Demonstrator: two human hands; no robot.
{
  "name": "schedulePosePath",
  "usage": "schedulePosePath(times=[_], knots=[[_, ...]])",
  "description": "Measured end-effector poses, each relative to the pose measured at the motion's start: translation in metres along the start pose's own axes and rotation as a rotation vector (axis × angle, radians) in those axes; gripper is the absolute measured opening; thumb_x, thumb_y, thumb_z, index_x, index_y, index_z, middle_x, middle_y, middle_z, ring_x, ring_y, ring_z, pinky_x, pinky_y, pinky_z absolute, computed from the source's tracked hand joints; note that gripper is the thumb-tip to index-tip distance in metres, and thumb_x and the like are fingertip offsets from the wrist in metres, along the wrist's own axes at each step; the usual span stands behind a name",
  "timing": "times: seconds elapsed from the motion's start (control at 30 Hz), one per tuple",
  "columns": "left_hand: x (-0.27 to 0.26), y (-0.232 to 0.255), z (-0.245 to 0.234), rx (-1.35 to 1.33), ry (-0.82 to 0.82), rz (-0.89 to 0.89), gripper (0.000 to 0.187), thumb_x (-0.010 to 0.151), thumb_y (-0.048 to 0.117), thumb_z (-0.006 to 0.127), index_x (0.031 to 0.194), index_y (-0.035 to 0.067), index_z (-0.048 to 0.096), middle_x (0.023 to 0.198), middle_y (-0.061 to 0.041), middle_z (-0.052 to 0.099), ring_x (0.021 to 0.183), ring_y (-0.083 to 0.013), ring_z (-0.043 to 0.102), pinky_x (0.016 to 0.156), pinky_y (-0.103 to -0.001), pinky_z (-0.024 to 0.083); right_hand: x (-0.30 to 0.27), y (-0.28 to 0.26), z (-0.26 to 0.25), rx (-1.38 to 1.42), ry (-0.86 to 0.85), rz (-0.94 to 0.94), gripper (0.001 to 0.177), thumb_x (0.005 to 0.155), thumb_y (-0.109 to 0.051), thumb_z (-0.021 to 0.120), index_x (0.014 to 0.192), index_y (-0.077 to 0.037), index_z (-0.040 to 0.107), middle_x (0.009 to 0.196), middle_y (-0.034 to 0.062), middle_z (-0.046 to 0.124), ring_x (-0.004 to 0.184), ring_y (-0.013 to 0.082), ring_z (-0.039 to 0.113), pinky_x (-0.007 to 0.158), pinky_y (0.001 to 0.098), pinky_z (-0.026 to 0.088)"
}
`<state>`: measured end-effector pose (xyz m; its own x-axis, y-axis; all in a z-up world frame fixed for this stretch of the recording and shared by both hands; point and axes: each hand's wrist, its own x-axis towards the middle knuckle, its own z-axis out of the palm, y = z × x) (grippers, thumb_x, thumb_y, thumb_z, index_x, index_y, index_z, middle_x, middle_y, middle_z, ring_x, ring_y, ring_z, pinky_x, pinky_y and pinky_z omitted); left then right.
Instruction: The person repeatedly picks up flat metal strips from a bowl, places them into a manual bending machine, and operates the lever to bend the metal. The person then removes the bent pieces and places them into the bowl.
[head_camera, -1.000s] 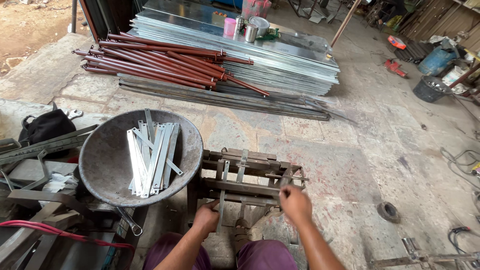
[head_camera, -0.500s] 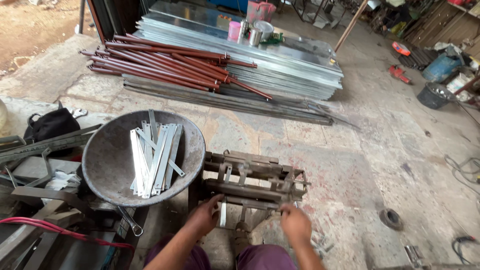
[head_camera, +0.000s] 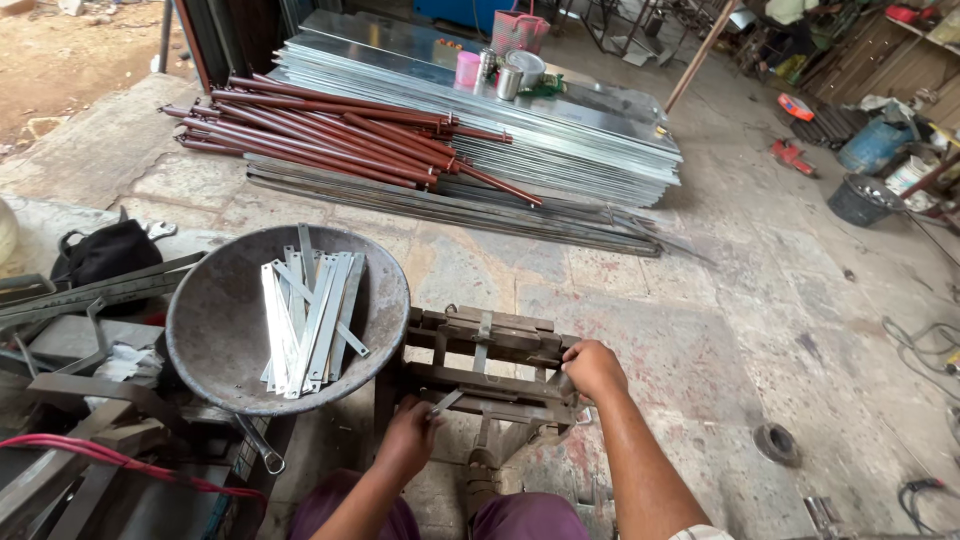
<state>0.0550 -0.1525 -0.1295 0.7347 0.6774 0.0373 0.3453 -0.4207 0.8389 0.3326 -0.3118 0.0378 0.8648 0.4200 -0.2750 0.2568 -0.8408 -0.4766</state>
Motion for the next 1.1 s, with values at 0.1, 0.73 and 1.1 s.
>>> schedulePosePath(times=[0.1, 0.73, 1.1], knots=[[-0.025, -0.02, 0.0, -0.152, 0.306, 0.221, 0.032, 0.087, 0.002, 0.066, 0.118, 0.004, 0.071, 0.117, -0.022, 0.062, 0.103, -0.0355, 0.065, 0.085, -0.045, 0.055, -0.006, 0.0, 0.0, -0.008, 0.031, -0.002, 0.022, 0.085, -0.019, 0.077, 0.106, -0.016, 0.08, 0.084, 0.0089, 0.08, 0.061, 0.0227, 0.073, 0.058, 0.0377, 0.057], [-0.012, -0.031, 0.014, -0.467, -0.401, -0.645, 0.031, 0.099, 0.023, 0.068, 0.122, 0.002, 0.069, 0.097, -0.014, 0.072, 0.066, -0.0206, 0.071, 0.06, -0.035, 0.065, -0.012, -0.005, -0.003, 0.031, 0.019, 0.008, 0.019, 0.088, -0.019, 0.074, 0.106, -0.014, 0.078, 0.081, 0.0097, 0.079, 0.059, 0.0219, 0.073, 0.055, 0.0376, 0.057], [0.05, -0.07, 0.057, -1.101, 0.013, -0.73, 0.017, 0.09, 0.006, 0.072, 0.102, -0.006, 0.071, 0.092, -0.016, 0.072, 0.07, -0.0223, 0.07, 0.063, -0.032, 0.063, -0.017, -0.009, -0.006, 0.091, -0.016, 0.043, 0.016, 0.09, -0.02, 0.071, 0.103, -0.012, 0.077, 0.075, 0.0083, 0.081, 0.056, 0.0188, 0.07, 0.052, 0.037, 0.054]])
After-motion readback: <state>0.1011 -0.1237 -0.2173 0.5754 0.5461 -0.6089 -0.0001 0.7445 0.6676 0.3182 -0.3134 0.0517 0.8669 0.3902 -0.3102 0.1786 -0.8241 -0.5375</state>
